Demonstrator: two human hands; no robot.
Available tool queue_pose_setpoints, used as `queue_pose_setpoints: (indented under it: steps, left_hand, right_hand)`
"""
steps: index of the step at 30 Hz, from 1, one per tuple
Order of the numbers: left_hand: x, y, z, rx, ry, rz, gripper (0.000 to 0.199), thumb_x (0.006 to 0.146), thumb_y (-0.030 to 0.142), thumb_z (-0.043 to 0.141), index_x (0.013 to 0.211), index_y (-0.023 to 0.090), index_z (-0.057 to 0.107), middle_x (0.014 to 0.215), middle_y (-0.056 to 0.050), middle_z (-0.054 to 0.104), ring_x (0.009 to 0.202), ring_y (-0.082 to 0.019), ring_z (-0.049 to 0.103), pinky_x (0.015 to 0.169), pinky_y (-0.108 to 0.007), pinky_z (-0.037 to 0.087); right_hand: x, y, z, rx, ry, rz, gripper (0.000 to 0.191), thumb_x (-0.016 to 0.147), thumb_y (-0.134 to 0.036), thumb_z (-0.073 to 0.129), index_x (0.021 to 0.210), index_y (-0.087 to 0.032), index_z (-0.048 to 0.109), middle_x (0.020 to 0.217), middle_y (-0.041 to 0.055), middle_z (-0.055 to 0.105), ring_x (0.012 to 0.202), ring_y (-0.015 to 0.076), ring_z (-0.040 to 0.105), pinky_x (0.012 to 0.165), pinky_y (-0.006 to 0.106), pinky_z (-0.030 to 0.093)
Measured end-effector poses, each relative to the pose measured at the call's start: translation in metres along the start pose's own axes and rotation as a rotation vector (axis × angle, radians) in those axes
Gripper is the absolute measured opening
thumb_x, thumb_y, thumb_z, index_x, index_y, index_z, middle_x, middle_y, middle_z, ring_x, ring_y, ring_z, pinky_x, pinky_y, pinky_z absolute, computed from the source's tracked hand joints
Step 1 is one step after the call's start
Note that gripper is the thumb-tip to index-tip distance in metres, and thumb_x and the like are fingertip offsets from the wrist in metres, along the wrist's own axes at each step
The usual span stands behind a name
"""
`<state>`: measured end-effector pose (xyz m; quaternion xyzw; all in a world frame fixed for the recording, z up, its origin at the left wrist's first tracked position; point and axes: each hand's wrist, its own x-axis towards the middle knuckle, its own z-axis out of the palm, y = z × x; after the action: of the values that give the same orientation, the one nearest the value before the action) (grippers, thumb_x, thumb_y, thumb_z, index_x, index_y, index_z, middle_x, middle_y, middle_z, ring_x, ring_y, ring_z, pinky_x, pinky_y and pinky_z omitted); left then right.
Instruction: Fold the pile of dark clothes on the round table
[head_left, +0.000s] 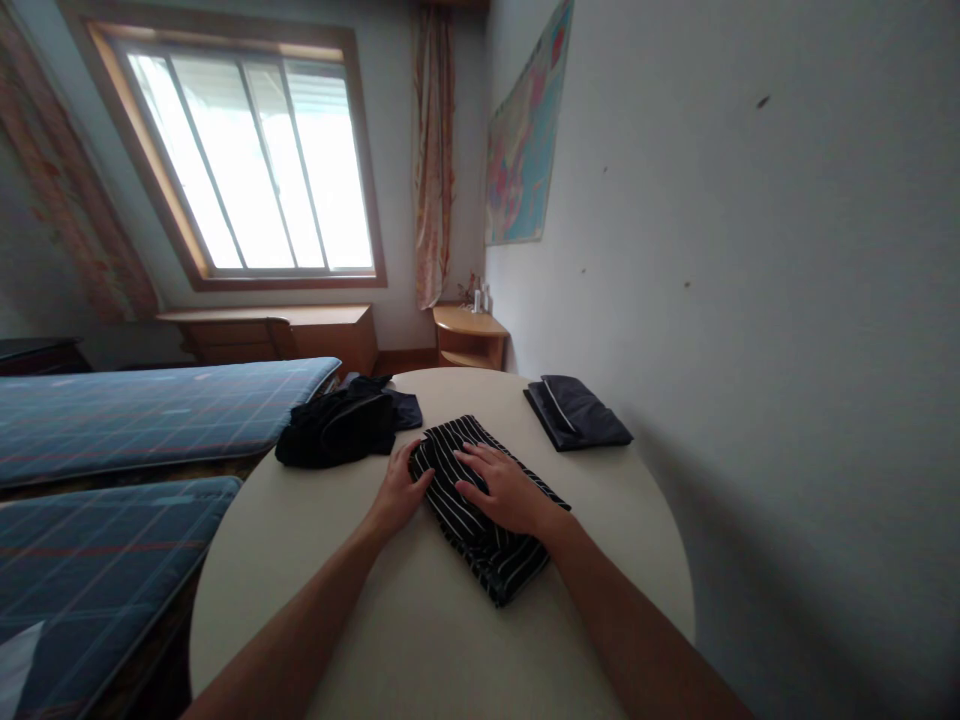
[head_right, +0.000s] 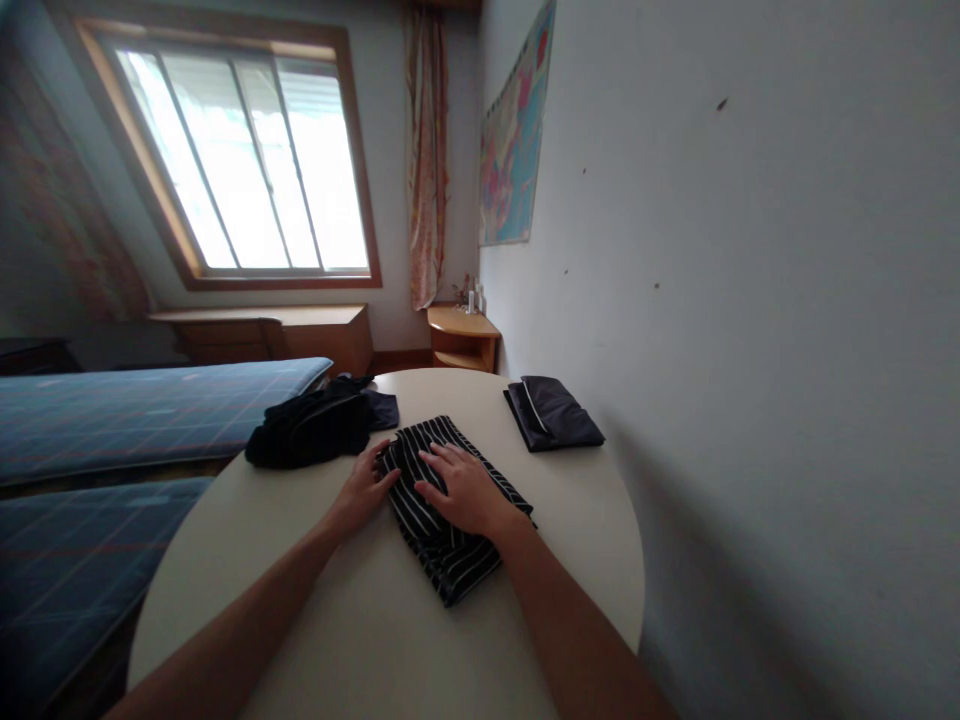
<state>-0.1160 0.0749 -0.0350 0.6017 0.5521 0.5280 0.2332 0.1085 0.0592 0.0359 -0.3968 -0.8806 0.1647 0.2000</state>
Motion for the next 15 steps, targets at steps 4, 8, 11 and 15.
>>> queue_pose_setpoints:
  steps: [4, 8, 11, 15]
  left_hand:
    - [-0.007, 0.005, 0.007, 0.382, 0.032, 0.193, 0.048, 0.088, 0.026, 0.056, 0.136, 0.020, 0.053, 0.154, -0.013, 0.036, 0.146, -0.031, 0.026, 0.119, -0.051, 0.025]
    - [-0.014, 0.015, 0.010, 0.523, -0.153, 0.280, 0.047, 0.094, 0.034, 0.050, 0.140, 0.023, 0.051, 0.156, -0.009, 0.035, 0.147, -0.030, 0.024, 0.118, -0.051, 0.027]
    - [-0.016, 0.026, 0.007, 0.577, -0.205, 0.264, 0.045, 0.095, 0.040, 0.048, 0.137, 0.023, 0.054, 0.141, -0.010, 0.054, 0.133, -0.028, 0.046, 0.113, -0.050, 0.035]
    - [-0.014, 0.039, -0.001, 0.601, -0.067, 0.298, 0.040, 0.097, 0.038, 0.044, 0.130, 0.021, 0.058, 0.130, -0.009, 0.062, 0.123, -0.026, 0.053, 0.109, -0.046, 0.040]
  right_hand:
    - [-0.005, 0.010, 0.011, -0.076, -0.258, 0.166, 0.086, 0.088, -0.074, 0.038, 0.157, -0.025, 0.020, 0.164, 0.0077, 0.005, 0.150, 0.0343, -0.002, 0.119, 0.055, 0.001]
    - [-0.009, -0.001, 0.009, -0.095, -0.348, 0.191, 0.093, 0.085, -0.075, 0.044, 0.157, -0.024, 0.018, 0.165, 0.0094, 0.002, 0.150, 0.0363, -0.003, 0.118, 0.057, 0.001]
    - [-0.014, -0.008, -0.004, -0.095, -0.353, 0.174, 0.091, 0.081, -0.073, 0.051, 0.154, -0.023, 0.031, 0.163, 0.0113, 0.015, 0.149, 0.0365, 0.009, 0.119, 0.055, 0.007]
    - [-0.018, -0.005, -0.018, -0.043, -0.325, 0.082, 0.077, 0.075, -0.069, 0.064, 0.137, -0.023, 0.057, 0.156, 0.0118, 0.035, 0.144, 0.0342, 0.027, 0.118, 0.048, 0.019]
